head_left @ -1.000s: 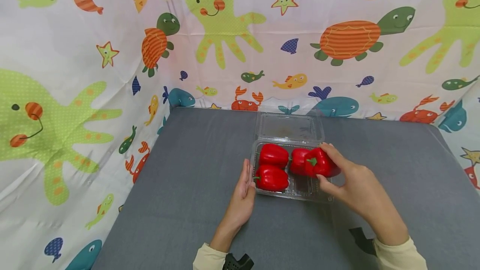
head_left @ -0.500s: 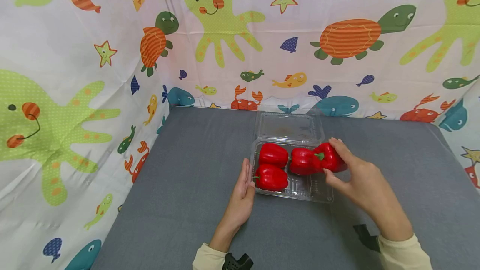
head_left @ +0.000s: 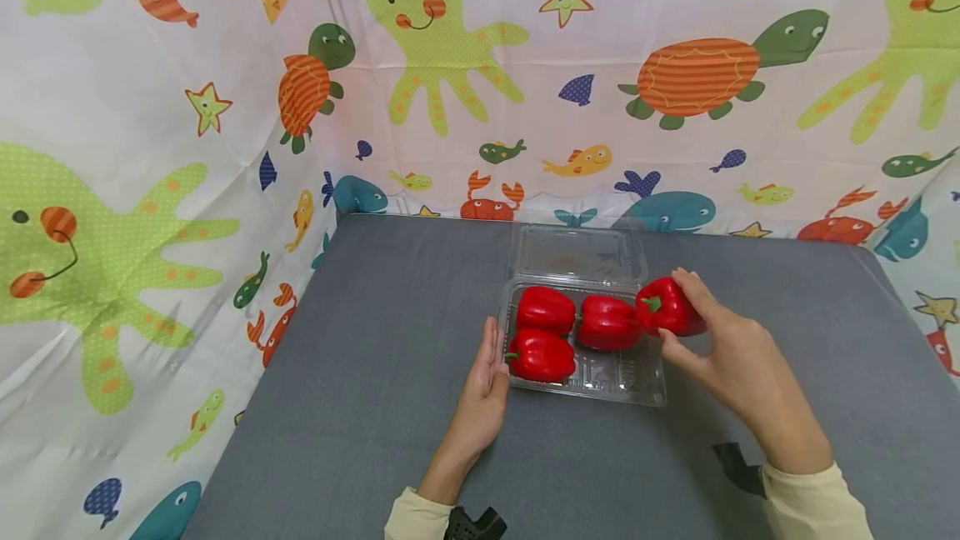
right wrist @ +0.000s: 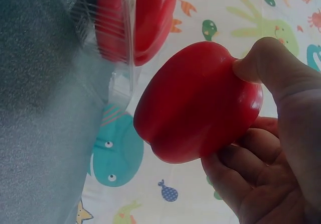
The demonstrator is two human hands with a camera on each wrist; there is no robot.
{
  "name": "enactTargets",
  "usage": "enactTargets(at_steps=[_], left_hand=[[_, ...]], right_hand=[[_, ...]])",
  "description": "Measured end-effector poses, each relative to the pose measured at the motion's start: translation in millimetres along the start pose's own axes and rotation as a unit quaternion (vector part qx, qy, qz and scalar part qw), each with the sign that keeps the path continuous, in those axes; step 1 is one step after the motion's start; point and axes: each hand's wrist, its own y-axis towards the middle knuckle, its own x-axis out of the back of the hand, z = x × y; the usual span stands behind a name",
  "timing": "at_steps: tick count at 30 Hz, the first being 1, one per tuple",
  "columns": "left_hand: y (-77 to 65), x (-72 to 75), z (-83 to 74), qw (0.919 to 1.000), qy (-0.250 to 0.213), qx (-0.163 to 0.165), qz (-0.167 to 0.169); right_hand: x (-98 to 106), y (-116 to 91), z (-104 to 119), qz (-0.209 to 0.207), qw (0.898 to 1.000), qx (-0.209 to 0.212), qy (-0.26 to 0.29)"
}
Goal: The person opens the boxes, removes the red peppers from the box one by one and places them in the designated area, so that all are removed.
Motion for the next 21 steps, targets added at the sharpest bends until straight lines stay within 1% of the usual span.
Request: enactTargets(at_steps=[6, 13, 21], left_hand=[[-0.4, 0.9, 0.7, 1.0000, 0.004, 0.002, -0.003], [-0.7, 1.9, 1.4, 1.0000, 0.007, -0.003, -0.001], [-0.8, 1.5, 1.2, 1.0000, 0.007, 0.001, -0.001]], right_hand=[[-2, 0, -6, -0.005, 1.000, -0.005, -0.004], [-1, 1, -13, 0.007, 1.000, -0.030, -0.005], [-3, 4, -21, 0.005, 0.999, -0.034, -0.005]])
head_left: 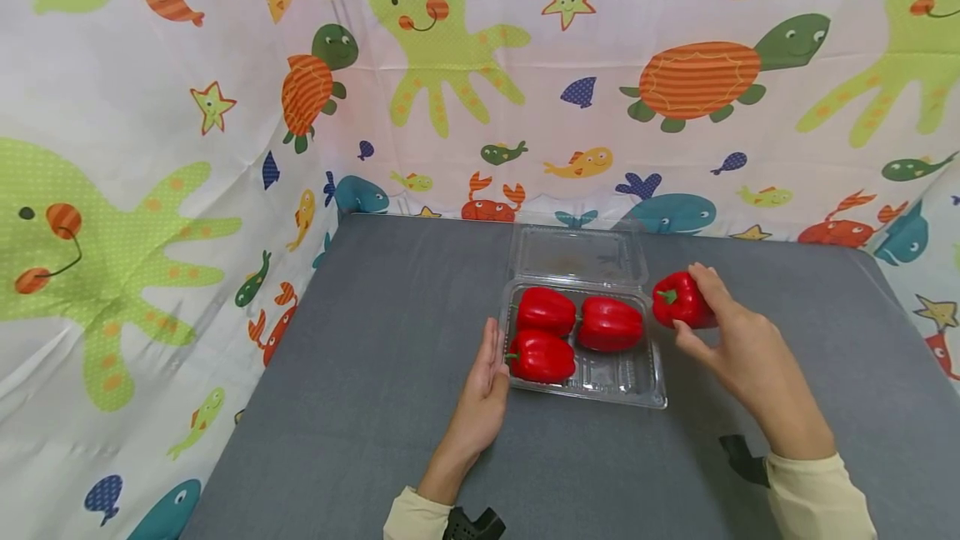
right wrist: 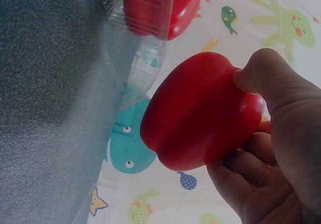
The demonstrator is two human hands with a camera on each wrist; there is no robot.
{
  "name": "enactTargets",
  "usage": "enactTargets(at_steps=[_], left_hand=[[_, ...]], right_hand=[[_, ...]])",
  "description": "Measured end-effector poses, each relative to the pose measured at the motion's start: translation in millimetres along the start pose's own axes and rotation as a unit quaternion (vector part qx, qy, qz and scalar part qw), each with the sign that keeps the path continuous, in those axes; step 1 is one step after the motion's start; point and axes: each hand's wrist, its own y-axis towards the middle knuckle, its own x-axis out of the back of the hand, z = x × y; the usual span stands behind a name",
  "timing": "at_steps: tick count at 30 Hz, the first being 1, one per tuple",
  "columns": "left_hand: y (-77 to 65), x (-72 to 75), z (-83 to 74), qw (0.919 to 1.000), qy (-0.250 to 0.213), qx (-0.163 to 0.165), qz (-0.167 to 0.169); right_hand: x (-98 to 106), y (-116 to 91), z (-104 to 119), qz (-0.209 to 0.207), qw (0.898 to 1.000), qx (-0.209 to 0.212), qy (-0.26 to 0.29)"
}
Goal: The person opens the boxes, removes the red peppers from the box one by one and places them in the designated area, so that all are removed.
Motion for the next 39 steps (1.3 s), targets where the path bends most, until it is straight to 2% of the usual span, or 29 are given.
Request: enactTargets(at_steps=[17, 24, 33, 39], left_hand=[[0.1, -0.4, -3.0, 1.0000, 0.002, 0.002, -0.001], [-1.8, -0.3, -3.5, 1.0000, 0.004, 0.008, -0.003], [-1.2, -0.8, -3.5, 1.0000, 0.005, 0.005, -0.004], [-0.7, -1.1, -3.4, 0.9999, 0.007, 0.006, -0.006]], right_hand=[[-9, 6, -16, 0.043, 0.998, -0.039, -0.001], [-16, 8, -25, 0.058, 0.997, -0.041, -0.004], [-21, 10, -34, 0.056, 0.998, -0.031, -0.007], [-23, 14, -37, 0.075, 0.996, -0.049, -0.010]])
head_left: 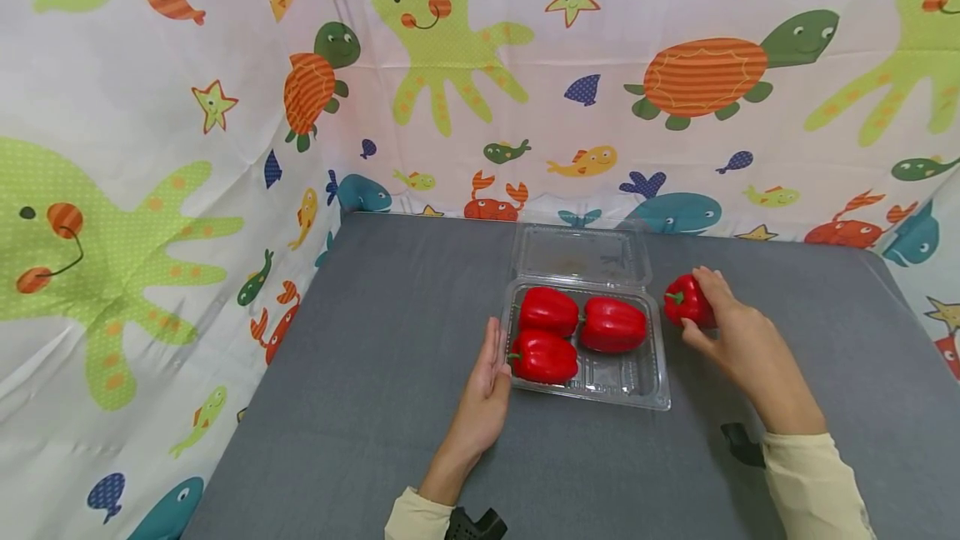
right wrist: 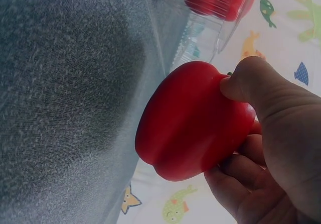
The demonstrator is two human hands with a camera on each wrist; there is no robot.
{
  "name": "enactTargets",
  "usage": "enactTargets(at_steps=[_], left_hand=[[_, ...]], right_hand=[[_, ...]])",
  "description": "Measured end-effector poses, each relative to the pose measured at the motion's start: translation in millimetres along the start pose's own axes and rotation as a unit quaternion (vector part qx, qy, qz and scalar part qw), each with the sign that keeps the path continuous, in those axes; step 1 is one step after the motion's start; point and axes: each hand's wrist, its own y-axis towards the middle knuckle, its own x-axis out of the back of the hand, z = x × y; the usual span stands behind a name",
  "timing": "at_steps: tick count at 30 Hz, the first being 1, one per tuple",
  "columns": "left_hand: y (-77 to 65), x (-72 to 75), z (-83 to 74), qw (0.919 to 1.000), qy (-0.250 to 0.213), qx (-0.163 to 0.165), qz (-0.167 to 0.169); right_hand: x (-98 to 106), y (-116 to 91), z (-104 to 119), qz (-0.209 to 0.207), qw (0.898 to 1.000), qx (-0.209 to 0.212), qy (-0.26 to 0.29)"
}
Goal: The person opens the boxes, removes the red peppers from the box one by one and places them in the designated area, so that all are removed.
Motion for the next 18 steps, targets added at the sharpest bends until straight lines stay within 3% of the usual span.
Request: enactTargets(at_steps=[18], left_hand=[[0.4, 0.9, 2.9, 0.9999, -0.001, -0.008, 0.006]], right_hand=[[-7.4, 7.0, -8.6, 0.038, 0.999, -0.013, 0.007]])
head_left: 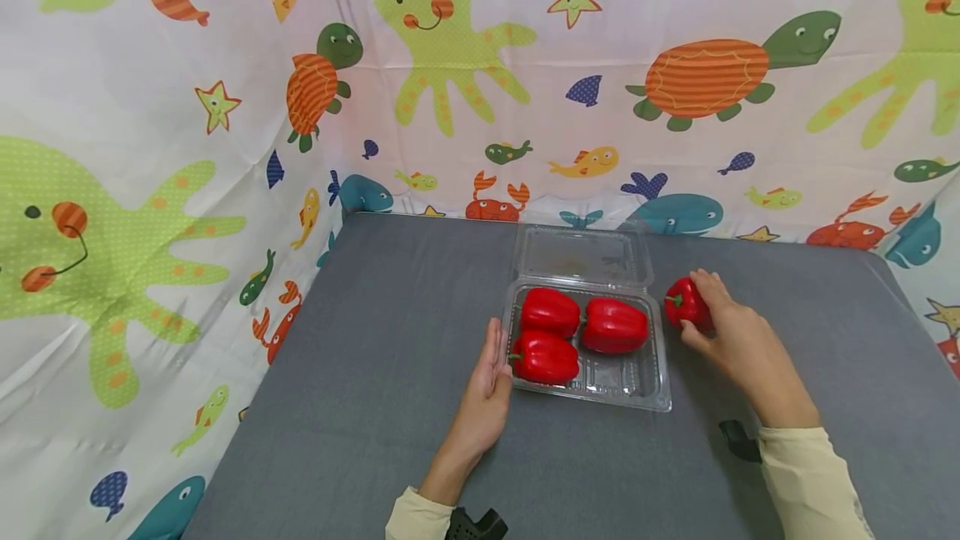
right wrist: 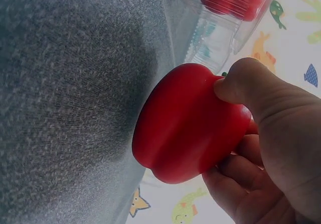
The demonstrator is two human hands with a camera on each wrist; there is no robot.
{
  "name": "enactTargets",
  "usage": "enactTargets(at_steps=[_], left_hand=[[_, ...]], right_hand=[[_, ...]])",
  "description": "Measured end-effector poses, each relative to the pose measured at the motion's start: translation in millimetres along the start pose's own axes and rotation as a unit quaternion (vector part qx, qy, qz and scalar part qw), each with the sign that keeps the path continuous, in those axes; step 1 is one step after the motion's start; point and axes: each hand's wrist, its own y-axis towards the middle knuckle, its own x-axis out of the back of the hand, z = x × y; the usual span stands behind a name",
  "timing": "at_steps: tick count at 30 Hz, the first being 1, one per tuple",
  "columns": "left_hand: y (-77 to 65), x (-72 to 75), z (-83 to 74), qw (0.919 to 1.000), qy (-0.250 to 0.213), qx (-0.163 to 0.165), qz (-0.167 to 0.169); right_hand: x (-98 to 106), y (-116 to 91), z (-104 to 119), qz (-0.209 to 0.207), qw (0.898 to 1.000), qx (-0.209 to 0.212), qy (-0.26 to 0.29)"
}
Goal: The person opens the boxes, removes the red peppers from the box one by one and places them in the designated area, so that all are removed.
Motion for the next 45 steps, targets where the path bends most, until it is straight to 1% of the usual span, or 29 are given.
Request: enactTargets(at_steps=[9, 16, 24, 34, 40, 45], left_hand=[[-0.4, -0.8, -0.6, 1.0000, 0.000, 0.004, -0.003], [0.6, -0.7, 1.2, 1.0000, -0.002, 0.005, -0.004], [0.6, -0.8, 1.2, 1.0000, -0.005, -0.001, -0.001], [0.1, -0.4, 1.1, 0.9999, -0.003, 0.010, -0.004], [0.5, -0.2, 0.9, 1.0000, 0.002, 0.003, -0.003], [0.7, -0.1, 1.8, 1.0000, 0.002, 0.004, -0.002]], right_hand=[[-1.7, 3.4, -2.2, 0.019, 1.000, -0.003, -0.001], [-3.4, 4.7, -3.4, 0.023, 1.000, 0.001, -0.003], [-4.9, 7.4, -0.5, 0.036, 0.999, -0.014, -0.001], [-5.9, 6.9, -0.2, 0.037, 0.999, -0.021, -0.004], [-6.1, 8.2, -1.2, 0.038, 0.999, -0.022, -0.003], [-5.6, 9.3, -2.0, 0.048, 0.998, -0.027, -0.002]])
